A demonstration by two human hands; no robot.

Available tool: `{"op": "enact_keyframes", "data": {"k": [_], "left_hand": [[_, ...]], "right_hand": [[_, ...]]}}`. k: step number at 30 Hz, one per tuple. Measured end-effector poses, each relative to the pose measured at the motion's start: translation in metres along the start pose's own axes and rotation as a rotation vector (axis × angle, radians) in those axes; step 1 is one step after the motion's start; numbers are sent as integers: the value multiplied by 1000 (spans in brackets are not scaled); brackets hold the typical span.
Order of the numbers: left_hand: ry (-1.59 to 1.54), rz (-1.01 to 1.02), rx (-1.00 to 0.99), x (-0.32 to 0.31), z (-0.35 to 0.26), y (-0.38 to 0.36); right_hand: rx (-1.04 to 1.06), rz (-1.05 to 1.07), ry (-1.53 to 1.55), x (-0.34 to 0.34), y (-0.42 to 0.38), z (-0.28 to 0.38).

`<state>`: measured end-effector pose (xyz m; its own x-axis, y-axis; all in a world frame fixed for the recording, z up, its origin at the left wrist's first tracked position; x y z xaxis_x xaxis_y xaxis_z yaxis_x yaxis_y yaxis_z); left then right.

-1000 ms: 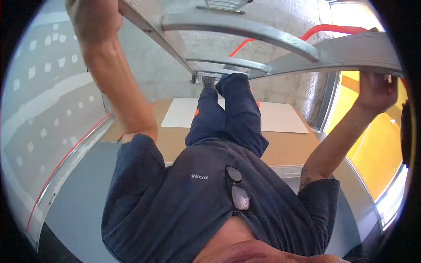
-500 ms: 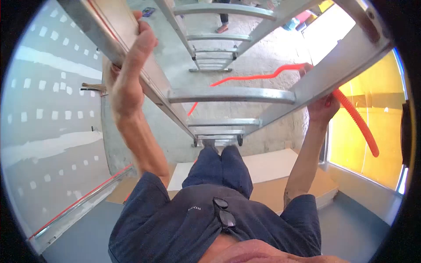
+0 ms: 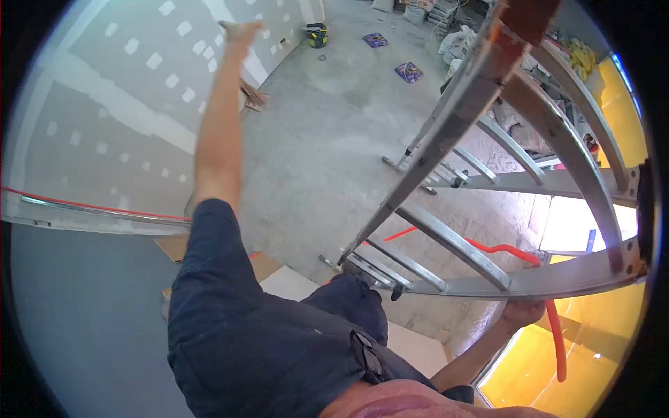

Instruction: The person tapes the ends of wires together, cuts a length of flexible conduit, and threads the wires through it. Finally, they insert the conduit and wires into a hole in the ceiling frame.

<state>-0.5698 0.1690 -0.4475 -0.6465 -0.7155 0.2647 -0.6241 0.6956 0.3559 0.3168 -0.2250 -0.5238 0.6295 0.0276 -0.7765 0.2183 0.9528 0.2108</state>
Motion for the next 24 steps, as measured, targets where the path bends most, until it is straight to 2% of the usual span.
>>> {"op": "enact_keyframes", "data": {"k": [1,2,4,5,6,10,13,15,16,17,19,21,22,24], "left_hand": [[37,171,103,18,16,42],[71,345,211,35,38,75],[225,261,184,73,-12,52],[222,255,194,81,-8,49],[212,234,200,89,-7,45],[110,131,235,102,2,37],[47,171,266,96,10,33],[75,179,283,89,13,29],[101,177,291,86,14,32],[96,185,293,84,15,35],[192,395,292,67,14,38],[182,362,290,57,14,38],[176,321,282,55,12,40],[208,333,302,46,8,44]], "right_hand": [[18,-89,-84,4,-1,6],[-37,-16,31,14,3,3],[-62,15,-13,11,3,5],[-76,40,-37,1,5,2],[-15,-58,-93,1,0,5],[-51,71,-97,-15,2,2],[-21,1,-94,-13,6,-1],[-87,119,-87,-30,4,-3],[-82,114,-95,-28,4,-1],[-69,67,-99,-22,3,0],[-52,18,-109,-11,2,2],[2,-21,-349,-1,0,11],[5,-23,-351,-8,0,9],[-6,-171,-165,-12,-1,1]]}}
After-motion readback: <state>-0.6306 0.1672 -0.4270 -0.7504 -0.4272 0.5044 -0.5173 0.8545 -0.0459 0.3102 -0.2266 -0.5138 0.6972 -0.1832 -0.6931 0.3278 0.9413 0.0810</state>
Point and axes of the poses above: each hand's wrist, its own y-axis towards the middle knuckle, its own x-axis out of the back of the hand, z = x × y, the point moved 8 cm from there along y, towards the middle knuckle, and after that the axes turned 5 degrees about z, right-handed, at the moved point
